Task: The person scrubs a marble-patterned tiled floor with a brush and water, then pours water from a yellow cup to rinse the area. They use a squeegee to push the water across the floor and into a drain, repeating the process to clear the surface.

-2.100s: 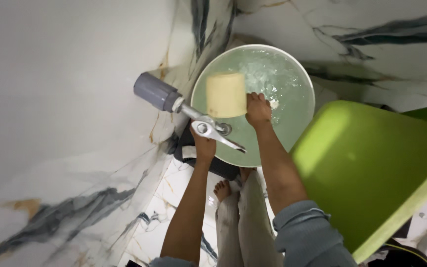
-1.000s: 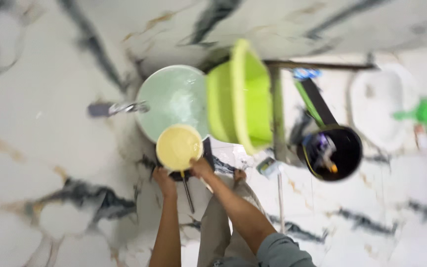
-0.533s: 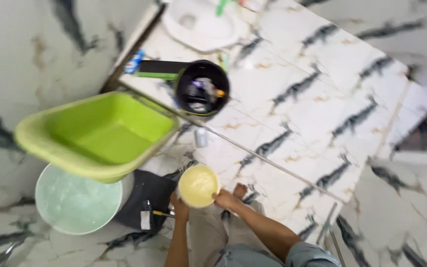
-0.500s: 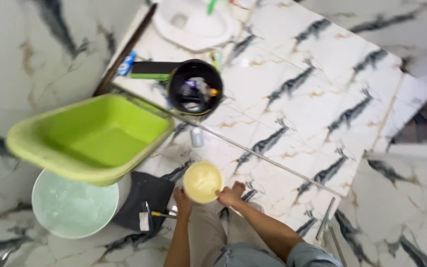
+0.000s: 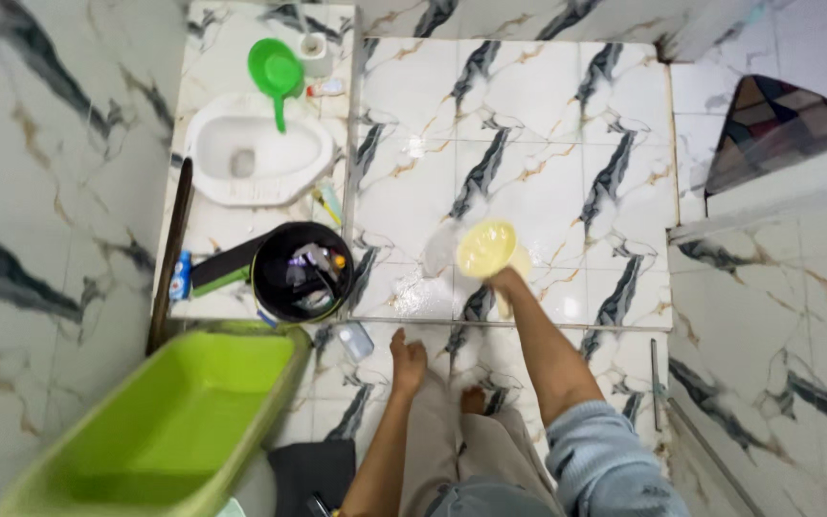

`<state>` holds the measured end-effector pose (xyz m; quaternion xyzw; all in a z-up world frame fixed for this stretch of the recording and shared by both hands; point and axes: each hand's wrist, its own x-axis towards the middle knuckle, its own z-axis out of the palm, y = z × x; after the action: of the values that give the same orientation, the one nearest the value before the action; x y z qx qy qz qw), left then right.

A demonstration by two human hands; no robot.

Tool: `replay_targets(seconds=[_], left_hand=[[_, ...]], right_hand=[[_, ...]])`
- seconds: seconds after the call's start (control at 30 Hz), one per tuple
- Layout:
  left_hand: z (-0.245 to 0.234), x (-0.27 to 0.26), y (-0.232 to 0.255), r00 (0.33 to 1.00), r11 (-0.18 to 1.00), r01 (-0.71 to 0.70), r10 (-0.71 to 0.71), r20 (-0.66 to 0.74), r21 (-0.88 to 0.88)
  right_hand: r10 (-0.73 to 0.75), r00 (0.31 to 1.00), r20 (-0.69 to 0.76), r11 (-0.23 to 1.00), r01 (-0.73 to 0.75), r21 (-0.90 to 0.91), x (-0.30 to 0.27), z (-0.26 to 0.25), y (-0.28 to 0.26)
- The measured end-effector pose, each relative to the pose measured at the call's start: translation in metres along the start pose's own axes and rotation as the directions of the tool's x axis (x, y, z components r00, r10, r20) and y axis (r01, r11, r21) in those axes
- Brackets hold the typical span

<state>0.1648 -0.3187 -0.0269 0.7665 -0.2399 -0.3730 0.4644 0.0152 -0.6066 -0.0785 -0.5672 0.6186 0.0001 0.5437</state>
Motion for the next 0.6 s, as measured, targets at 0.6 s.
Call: replay_targets(seconds=[0.6], left_hand=[[0.059, 0.135, 0.087, 0.922, 0.987, -0.064, 0.002, 0.387, 0.148]], right_hand=[[-0.026, 0.998, -0.055, 0.209, 0.059, 0.976, -0.074, -0.122, 0.009]])
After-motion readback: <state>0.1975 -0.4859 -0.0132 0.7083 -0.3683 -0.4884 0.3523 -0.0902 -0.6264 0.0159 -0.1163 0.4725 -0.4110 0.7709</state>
